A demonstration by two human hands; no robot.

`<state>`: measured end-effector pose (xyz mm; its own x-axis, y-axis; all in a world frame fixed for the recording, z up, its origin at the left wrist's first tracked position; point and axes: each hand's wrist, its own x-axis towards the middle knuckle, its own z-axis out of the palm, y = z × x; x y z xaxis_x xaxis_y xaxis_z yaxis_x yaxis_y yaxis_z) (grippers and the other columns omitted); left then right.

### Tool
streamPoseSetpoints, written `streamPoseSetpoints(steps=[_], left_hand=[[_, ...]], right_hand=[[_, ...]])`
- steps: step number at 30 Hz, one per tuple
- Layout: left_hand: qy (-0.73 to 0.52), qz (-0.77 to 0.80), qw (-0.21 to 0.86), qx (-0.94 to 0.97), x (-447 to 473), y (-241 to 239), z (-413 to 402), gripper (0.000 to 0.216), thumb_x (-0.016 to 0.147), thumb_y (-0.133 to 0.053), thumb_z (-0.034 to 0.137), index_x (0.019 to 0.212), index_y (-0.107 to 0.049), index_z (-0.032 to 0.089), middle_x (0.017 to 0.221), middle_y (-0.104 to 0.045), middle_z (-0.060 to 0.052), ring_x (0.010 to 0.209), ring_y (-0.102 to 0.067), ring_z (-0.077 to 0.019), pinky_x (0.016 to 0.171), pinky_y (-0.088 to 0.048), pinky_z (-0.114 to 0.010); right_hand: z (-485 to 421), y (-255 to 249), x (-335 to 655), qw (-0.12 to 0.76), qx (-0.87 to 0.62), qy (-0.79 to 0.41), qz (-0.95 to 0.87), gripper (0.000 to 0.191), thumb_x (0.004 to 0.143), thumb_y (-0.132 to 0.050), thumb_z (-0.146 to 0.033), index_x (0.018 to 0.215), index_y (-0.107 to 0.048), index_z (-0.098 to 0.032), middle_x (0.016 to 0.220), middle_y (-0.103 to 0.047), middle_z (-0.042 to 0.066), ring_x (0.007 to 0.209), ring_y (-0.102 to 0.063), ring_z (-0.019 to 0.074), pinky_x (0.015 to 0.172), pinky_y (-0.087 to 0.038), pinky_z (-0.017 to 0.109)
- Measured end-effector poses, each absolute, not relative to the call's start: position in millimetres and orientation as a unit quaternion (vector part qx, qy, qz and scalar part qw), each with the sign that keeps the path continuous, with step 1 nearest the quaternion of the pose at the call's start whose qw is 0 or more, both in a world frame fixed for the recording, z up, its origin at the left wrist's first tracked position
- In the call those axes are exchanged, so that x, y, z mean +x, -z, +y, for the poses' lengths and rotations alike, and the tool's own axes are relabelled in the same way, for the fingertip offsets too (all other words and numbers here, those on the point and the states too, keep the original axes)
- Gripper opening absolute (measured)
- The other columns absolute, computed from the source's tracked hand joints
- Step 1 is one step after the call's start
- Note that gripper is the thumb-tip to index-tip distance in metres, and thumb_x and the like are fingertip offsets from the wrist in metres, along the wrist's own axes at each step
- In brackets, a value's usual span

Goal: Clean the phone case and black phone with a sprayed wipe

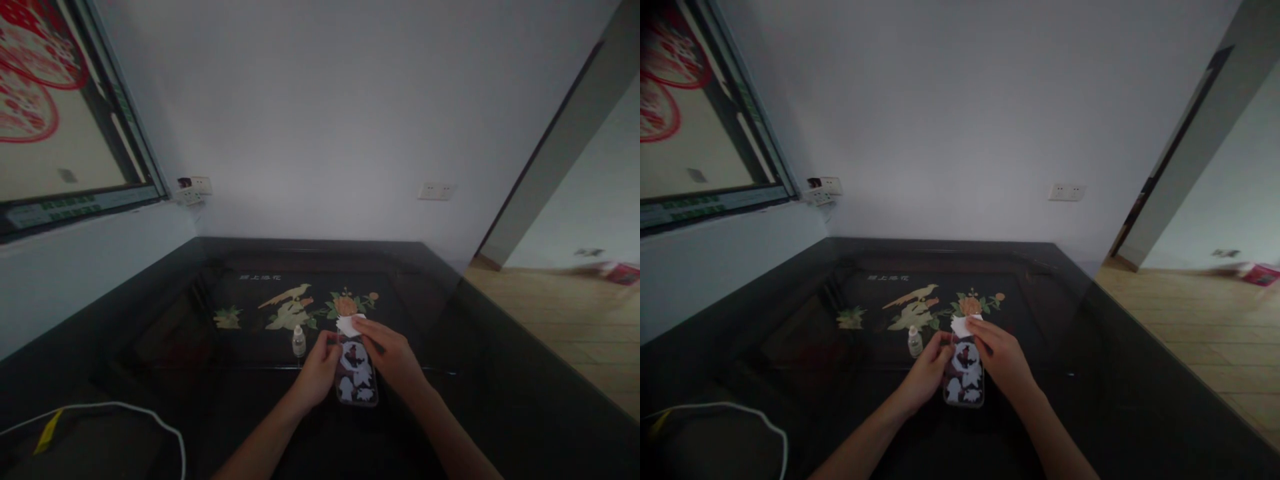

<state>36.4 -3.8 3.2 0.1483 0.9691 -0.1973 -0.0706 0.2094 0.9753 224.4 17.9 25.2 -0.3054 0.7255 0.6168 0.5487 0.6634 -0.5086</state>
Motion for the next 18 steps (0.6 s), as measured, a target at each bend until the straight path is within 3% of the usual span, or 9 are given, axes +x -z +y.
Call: streamPoseSetpoints(steps=[11, 15, 18], left_hand=[[-0.486, 0.485, 0.596, 0.417, 33.6, 7.5, 0.9, 0.038, 0.087, -0.062, 0.048, 0.109, -0.045, 0.023, 0.072, -0.064, 0.004, 0.052, -0.059, -0.0107, 0.045, -0.04, -0.017], [-0.482, 0.466, 0.63, 0.391, 35.8, 6.9, 0.9, 0.04, 0.087, -0.061, 0.049, 0.112, -0.041, 0.025, 0.084, -0.07, 0.001, 0.053, -0.063, -0.0133, 0.046, -0.046, -0.022], [-0.493, 0.467, 0.622, 0.389, 35.5, 6.0, 1.7, 0.04, 0.085, -0.064, 0.049, 0.109, -0.042, 0.024, 0.08, -0.068, 0.002, 0.056, -0.064, -0.0135, 0.049, -0.048, -0.022]], right_hand=[[-63.0, -27.0, 227.7, 0.325, -0.355, -0.114, -0.869, 0.047, 0.091, -0.058, -0.008, 0.128, -0.072, -0.032, 0.127, -0.075, 0.002, 0.118, -0.071, 0.0222, 0.107, -0.057, 0.039], [-80.8, -48.2, 228.9, 0.315, -0.36, -0.189, -0.857, 0.042, 0.091, -0.061, -0.012, 0.125, -0.074, -0.035, 0.119, -0.078, 0.001, 0.109, -0.075, 0.021, 0.098, -0.061, 0.031], [-68.8, -62.2, 230.4, 0.338, -0.398, -0.214, -0.825, 0.033, 0.095, -0.061, -0.021, 0.122, -0.075, -0.033, 0.113, -0.08, 0.002, 0.1, -0.078, 0.0218, 0.091, -0.064, 0.032]])
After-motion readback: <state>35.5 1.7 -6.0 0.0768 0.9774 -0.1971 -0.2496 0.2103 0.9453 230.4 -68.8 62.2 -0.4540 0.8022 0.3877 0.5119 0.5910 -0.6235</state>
